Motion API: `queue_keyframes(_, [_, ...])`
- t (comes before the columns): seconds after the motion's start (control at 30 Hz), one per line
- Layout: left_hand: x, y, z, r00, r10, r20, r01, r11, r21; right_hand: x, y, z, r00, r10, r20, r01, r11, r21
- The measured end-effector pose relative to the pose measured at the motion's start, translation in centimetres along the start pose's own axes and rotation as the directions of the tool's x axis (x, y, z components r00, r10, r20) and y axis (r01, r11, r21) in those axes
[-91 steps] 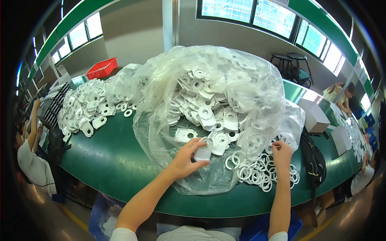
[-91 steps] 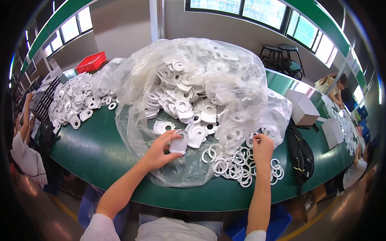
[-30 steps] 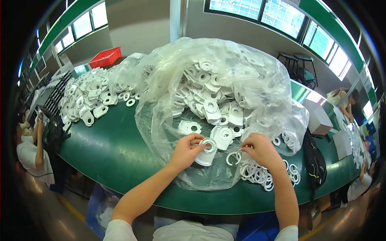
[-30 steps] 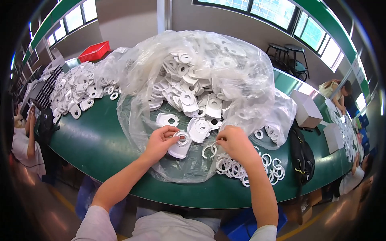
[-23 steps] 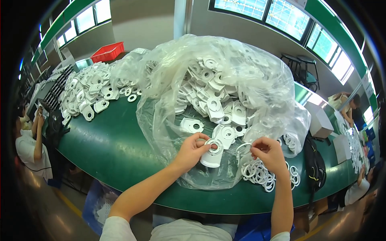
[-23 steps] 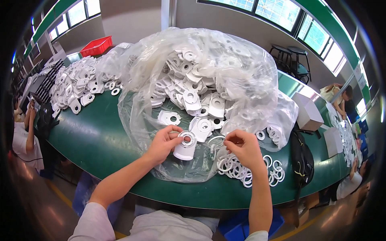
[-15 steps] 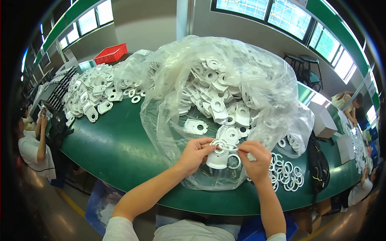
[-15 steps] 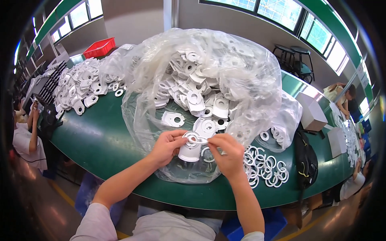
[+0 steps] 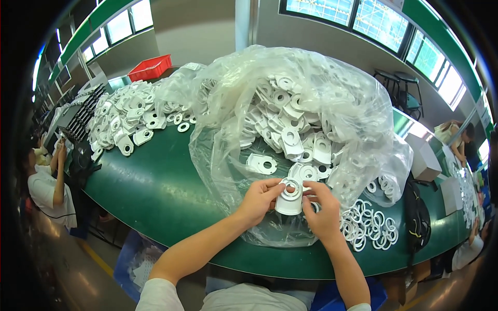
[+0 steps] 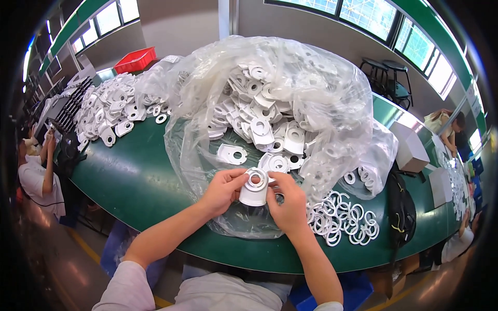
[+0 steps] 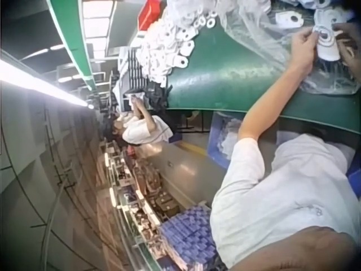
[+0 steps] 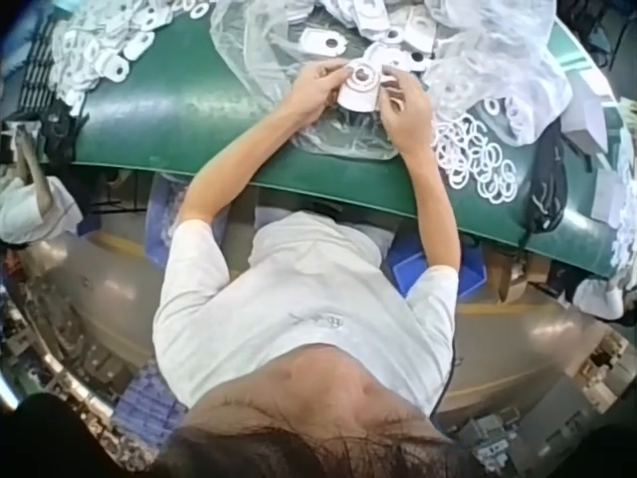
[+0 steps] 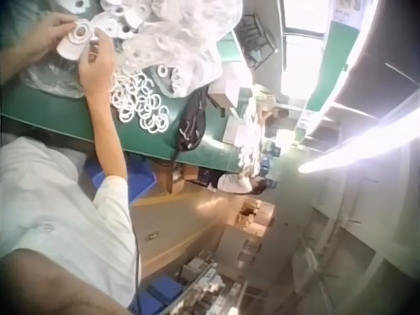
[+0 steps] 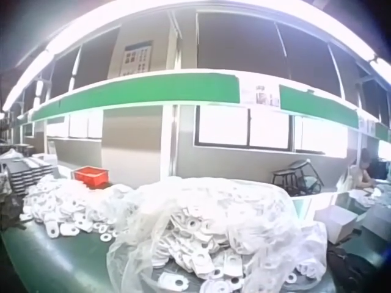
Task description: Assembling small white plastic components at a factory workbench by fitting rings onto bases.
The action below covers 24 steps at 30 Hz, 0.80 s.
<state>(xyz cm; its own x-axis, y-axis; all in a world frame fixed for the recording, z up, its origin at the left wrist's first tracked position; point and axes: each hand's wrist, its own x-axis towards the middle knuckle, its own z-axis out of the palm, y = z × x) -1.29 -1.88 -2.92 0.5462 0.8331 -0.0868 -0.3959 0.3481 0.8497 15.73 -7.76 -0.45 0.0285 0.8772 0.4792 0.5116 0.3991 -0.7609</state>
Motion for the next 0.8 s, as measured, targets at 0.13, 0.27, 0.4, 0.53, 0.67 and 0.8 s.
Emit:
queue_keyframes(0.13, [0.0, 0.3, 0.7, 0.999, 0.041, -0.032, -0.042, 0.999, -0.010, -0.1, 0.3, 0.7, 0.935, 0.345, 0.080, -0.347, 0.847, 0.403])
queue_keyframes(0.27, [0.0, 0.0, 0.0, 0.970, 0.228, -0.085, -0.201, 0.948, 0.246, 0.0, -0.2, 1.6, 0.834, 0.375, 0.405, -0.552, 0.582, 0.597])
queue_keyframes(0.4, [-0.5, 1.4, 0.7, 0.870, 0.491, -0.049, -0.312, 0.623, 0.717, -0.3, -0.1, 1.1, 0.799, 0.425, 0.426, -0.602, 0.562, 0.568])
queue_keyframes(0.53, [-0.8, 2.0, 1.0, 0.823, 0.568, 0.010, -0.332, 0.467, 0.820, -0.5, 0.0, 1.1, 0.798, 0.447, 0.405, -0.602, 0.576, 0.553])
queue_keyframes(0.67, [-0.5, 1.8, 0.3, 0.829, 0.560, -0.003, -0.343, 0.513, 0.787, -0.8, 0.1, 1.4, 0.774, 0.457, 0.439, -0.633, 0.582, 0.510])
queue_keyframes(0.8, [-0.6, 1.6, 0.6, 0.825, 0.563, -0.039, -0.360, 0.577, 0.733, -0.9, 0.3, 1.4, 0.751, 0.454, 0.479, -0.659, 0.554, 0.509])
